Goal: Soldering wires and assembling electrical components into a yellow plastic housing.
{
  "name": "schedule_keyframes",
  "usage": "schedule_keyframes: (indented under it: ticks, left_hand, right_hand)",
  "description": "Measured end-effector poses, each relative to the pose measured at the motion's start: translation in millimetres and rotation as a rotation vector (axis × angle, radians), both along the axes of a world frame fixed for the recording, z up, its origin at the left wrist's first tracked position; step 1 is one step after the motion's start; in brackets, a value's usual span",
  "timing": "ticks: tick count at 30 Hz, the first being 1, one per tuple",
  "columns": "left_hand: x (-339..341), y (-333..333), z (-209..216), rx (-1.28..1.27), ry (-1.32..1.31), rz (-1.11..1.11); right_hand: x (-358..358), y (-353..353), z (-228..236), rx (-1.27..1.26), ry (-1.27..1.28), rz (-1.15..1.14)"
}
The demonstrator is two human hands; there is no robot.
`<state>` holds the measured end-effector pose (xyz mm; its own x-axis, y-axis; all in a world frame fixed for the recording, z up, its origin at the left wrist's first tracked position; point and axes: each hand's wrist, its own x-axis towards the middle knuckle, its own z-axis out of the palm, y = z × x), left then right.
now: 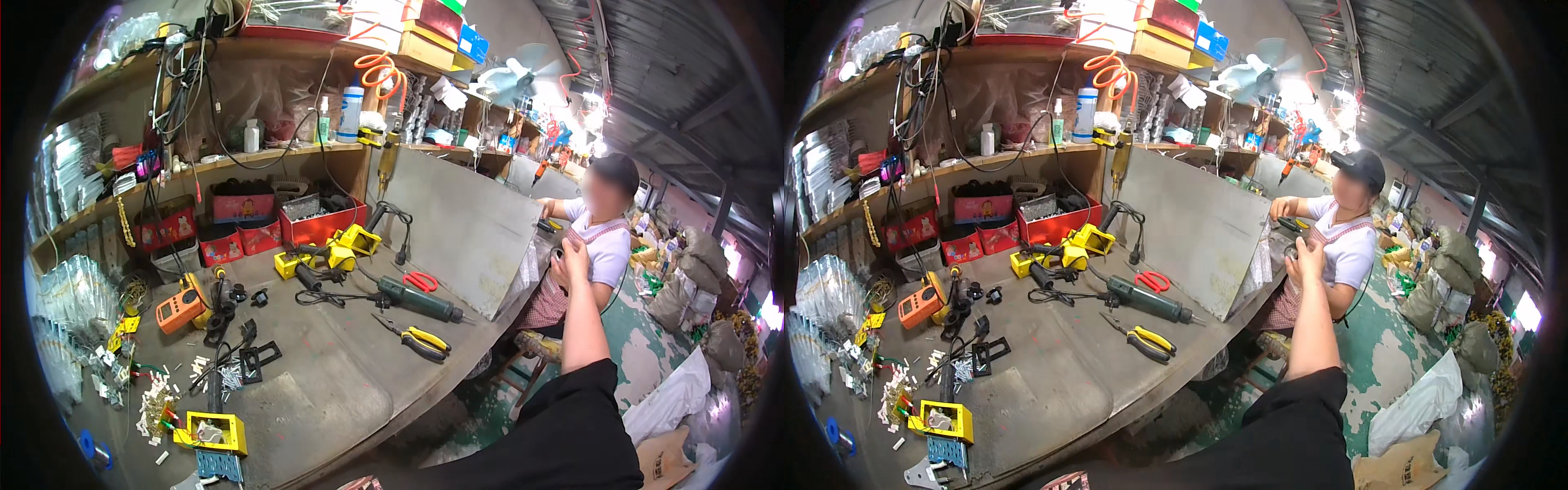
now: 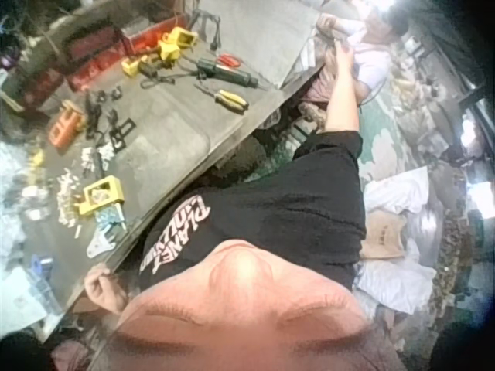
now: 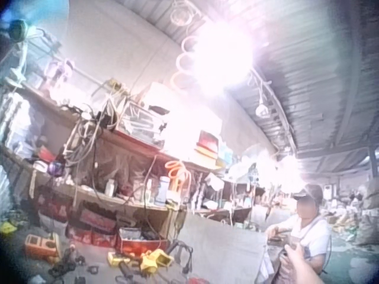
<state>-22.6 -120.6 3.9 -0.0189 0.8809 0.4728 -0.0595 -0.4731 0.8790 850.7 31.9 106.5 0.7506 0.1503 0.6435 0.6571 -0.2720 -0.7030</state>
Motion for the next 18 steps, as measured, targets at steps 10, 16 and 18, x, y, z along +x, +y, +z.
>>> schedule_keyframes:
  ticks: [10,16,18]
  left_hand:
    - [9,11,10,-0.039,0.02,-0.048]
    - [56,53,77,0.053,0.375,-0.363]
    - [73,56,66,0.007,0.514,-0.262]
  right_hand:
    - [-39,-56,-13,-0.24,-0.284,-0.039]
    - [-252,-27,23,0.552,0.158,1.118]
    - [-356,-15,7,0.403,0.323,1.635]
